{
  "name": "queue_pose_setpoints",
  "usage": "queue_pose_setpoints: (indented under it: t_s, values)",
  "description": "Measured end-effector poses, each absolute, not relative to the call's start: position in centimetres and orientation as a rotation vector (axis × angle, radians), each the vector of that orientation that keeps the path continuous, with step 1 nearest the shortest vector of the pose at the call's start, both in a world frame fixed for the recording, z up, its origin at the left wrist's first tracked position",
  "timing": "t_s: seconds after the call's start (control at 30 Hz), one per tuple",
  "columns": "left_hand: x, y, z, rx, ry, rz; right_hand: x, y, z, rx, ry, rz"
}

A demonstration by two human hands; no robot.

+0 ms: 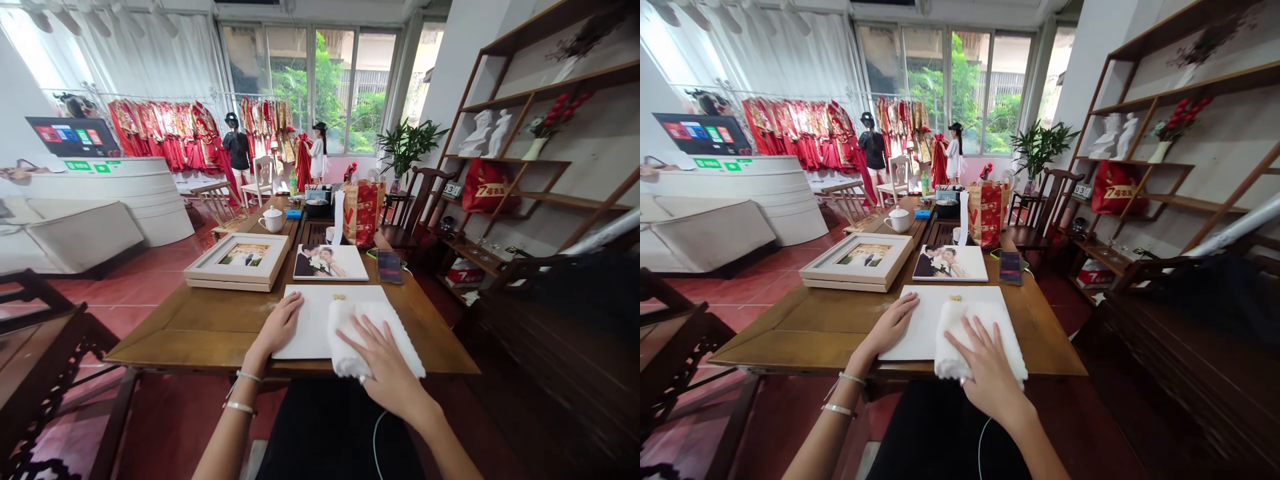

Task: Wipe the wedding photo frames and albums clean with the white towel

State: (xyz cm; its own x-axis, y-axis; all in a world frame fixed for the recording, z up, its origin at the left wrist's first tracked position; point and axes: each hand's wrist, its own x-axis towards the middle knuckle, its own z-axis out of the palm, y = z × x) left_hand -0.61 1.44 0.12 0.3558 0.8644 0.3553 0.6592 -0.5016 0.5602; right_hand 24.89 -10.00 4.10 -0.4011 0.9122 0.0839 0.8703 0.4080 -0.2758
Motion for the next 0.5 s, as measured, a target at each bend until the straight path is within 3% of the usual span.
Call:
queue_pose_setpoints:
  t_s: [0.17,0.5]
  values:
    - [-0.7,1.5,0.0,2.294,1.34,0.91,28.3,-11.6,4.3,-1.475,-2.39,0.504]
    - [-0.7,1.6,0.0,2.293,1.33,0.9,24.9,1.6,6.0,-1.915,-2.19,0.473]
